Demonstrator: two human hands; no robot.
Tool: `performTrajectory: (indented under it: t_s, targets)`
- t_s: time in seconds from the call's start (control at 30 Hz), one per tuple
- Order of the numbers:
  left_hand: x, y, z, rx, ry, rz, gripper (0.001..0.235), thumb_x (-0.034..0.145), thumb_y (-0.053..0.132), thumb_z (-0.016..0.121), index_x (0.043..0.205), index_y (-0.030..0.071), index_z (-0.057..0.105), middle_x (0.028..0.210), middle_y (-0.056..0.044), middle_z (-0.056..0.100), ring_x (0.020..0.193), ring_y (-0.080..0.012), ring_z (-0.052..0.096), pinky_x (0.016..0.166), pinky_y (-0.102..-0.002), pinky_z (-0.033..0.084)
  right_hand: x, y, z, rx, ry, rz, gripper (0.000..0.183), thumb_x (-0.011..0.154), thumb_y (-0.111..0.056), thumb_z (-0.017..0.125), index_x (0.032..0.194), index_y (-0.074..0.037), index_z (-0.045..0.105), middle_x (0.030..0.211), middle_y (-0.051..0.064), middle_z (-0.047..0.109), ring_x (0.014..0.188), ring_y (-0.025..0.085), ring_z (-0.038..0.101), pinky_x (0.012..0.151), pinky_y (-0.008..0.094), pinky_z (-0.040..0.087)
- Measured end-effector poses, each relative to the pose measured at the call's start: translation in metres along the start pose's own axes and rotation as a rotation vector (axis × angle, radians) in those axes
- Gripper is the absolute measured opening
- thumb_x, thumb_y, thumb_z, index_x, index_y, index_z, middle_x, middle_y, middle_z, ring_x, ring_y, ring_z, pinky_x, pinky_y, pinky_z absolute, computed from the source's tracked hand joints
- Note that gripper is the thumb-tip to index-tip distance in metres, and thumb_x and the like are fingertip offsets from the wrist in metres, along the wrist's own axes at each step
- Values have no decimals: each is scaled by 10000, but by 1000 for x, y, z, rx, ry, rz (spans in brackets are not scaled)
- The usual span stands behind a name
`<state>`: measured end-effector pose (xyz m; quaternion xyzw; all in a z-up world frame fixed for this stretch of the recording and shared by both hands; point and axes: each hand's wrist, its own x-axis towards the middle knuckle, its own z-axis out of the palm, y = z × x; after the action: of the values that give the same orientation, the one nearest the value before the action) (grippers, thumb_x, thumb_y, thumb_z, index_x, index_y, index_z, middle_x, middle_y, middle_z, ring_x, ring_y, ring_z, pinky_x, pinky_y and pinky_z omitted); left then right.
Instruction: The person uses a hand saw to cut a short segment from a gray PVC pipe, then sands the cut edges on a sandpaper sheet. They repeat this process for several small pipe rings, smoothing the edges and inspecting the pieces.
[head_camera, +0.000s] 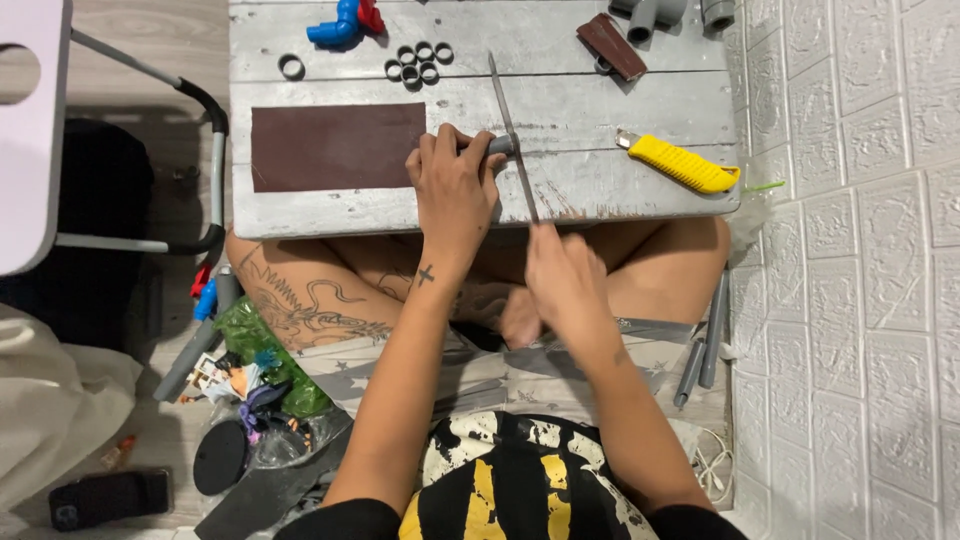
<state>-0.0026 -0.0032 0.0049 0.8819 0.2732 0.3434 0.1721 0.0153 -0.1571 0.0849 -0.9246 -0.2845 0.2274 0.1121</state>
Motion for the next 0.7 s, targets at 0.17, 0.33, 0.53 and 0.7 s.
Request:
performTrajectory:
  t_s: [0.17, 0.33, 0.53, 0.7]
  targets:
    - [1, 0, -2, -21, 6, -4, 199, 920, 319, 742, 1030, 153, 745, 910, -5, 513, 918, -197, 528, 931, -374, 313, -16, 16, 20, 34, -2, 81, 550, 1100, -437, 237, 986, -38, 597, 860, 330, 690, 916, 518, 710, 822, 596, 572]
    - [0, 0, -1, -16, 0, 3, 215, 923, 338, 736, 1040, 158, 746, 912, -3, 516, 920, -193, 528, 936, -370, 315, 39, 2, 10, 15, 86, -39, 515, 1088, -368, 273, 957, -30, 640, 854, 314, 696, 885, 525, 710, 768, 598, 570]
    - [0, 3, -3, 18, 15, 3, 193, 914, 325, 756, 1034, 174, 748, 910, 14, 513, 919, -178, 529, 929, -358, 315, -6, 11, 12, -2, -2, 1, 546, 1087, -378, 265, 1012, -2, 654, 917, 348, 684, 948, 568, 690, 817, 648, 537]
    - [-1, 0, -1, 9, -11, 8, 215, 928, 325, 745, 1067, 160, 743, 916, 2, 510, 925, -194, 531, 936, -378, 316, -27, 35, 23, 6, 6, 52, 565, 1104, -460, 231, 927, -70, 600, 760, 254, 710, 817, 462, 739, 735, 546, 585]
